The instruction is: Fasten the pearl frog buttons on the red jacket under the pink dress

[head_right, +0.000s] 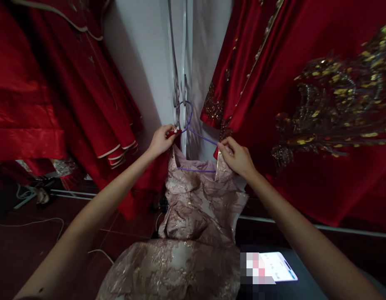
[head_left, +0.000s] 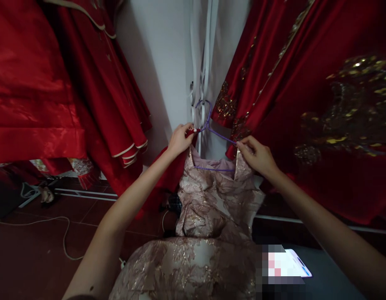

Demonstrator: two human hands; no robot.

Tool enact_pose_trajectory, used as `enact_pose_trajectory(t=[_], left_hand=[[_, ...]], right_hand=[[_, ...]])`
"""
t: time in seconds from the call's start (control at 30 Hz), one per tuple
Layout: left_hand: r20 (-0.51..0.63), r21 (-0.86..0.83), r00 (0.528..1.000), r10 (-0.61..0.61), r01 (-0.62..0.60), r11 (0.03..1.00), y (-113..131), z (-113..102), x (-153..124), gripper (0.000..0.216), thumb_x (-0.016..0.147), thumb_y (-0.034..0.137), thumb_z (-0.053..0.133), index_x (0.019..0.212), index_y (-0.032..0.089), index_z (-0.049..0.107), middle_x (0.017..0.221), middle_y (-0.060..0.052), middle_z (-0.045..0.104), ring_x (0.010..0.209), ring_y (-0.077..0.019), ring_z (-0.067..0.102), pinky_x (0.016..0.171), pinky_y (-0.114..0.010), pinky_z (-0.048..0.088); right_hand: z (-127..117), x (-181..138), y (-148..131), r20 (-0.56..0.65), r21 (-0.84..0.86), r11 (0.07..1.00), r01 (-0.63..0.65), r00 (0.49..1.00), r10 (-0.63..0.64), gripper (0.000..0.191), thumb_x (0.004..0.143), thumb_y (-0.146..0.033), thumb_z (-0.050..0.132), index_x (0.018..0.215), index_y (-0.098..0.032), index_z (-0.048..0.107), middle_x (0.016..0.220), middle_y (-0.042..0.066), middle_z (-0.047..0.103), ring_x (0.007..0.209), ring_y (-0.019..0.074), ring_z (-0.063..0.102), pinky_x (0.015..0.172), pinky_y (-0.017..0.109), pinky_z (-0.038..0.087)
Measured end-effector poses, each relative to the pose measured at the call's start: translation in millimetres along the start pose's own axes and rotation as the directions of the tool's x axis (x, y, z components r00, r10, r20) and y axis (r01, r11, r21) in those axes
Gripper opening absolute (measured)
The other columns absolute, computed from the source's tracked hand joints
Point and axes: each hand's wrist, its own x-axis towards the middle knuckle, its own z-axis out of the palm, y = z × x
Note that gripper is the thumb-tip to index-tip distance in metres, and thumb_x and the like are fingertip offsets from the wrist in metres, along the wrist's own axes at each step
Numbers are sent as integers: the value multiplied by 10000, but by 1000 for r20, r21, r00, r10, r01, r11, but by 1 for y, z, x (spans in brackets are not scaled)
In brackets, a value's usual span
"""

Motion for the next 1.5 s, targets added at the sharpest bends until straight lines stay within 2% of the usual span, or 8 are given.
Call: enact_pose_trajectory(t=[0.2,0.4,0.63,0.83,0.9,1.07,1.3,1.5], left_hand=[[78,165,986,-149,135,977,-20,-17,-7,135,782,302,559,848,184,551,706,-67,553,783,-238,551,770,-317,382],[117,-25,984,-132,135,990,-27,-8,9,142,794,298,516,778,167,571,677,-28,574,624,-151,503,646,-255,379],[204,-405,978,-52,133,905,-27,0,7,183,818,302,474,785,142,557,679,-2,566,602,-108,481,622,-223,385],[196,-345,977,-85,149,927,-32,0,4,194,840,315,453,790,146,537,682,-2,561,618,-113,495,617,-222,389],[173,-294,982,-79,128,947,-34,-1,3,200,847,324,443,809,151,537,716,-9,572,653,-122,509,640,-226,393],[103,-126,992,-77,90,988,-33,-3,-5,186,861,331,426,831,175,523,729,-16,571,699,-141,529,690,-235,389],[53,-122,992,-110,116,986,-34,9,-17,155,886,291,366,928,187,473,773,-45,579,725,-173,566,728,-268,395],[18,-97,988,-153,154,983,-33,22,-22,167,891,274,362,1001,195,460,809,-44,600,747,-178,593,747,-273,408]], right_hand=[[-2,30,23,233,191,969,-155,966,108,363,770,-518,480,576,-212,466,489,-21,468,482,130,457,460,246,339],[21,72,9,834,277,857,-435,552,11,345,753,-509,506,645,-198,606,503,28,562,431,142,490,424,286,411],[66,89,-31,684,462,829,-317,721,-106,263,797,-413,488,789,-228,674,836,63,673,848,194,618,709,350,500],[76,77,-29,874,402,804,-439,445,-194,252,726,-432,586,805,-218,692,876,53,671,875,189,614,735,345,497],[80,75,-29,885,403,792,-460,418,-208,279,704,-458,597,789,-207,686,855,49,664,860,178,607,744,327,486],[89,81,-26,834,413,842,-347,515,-197,285,568,-413,697,739,-202,610,722,-6,602,712,142,560,667,277,445],[87,91,-11,530,238,971,-20,840,-113,344,519,-234,656,810,-225,472,651,-42,534,582,133,492,531,250,382],[55,106,7,428,-179,980,90,904,-5,299,541,-82,573,793,-204,468,680,-20,567,583,119,497,553,223,349]])
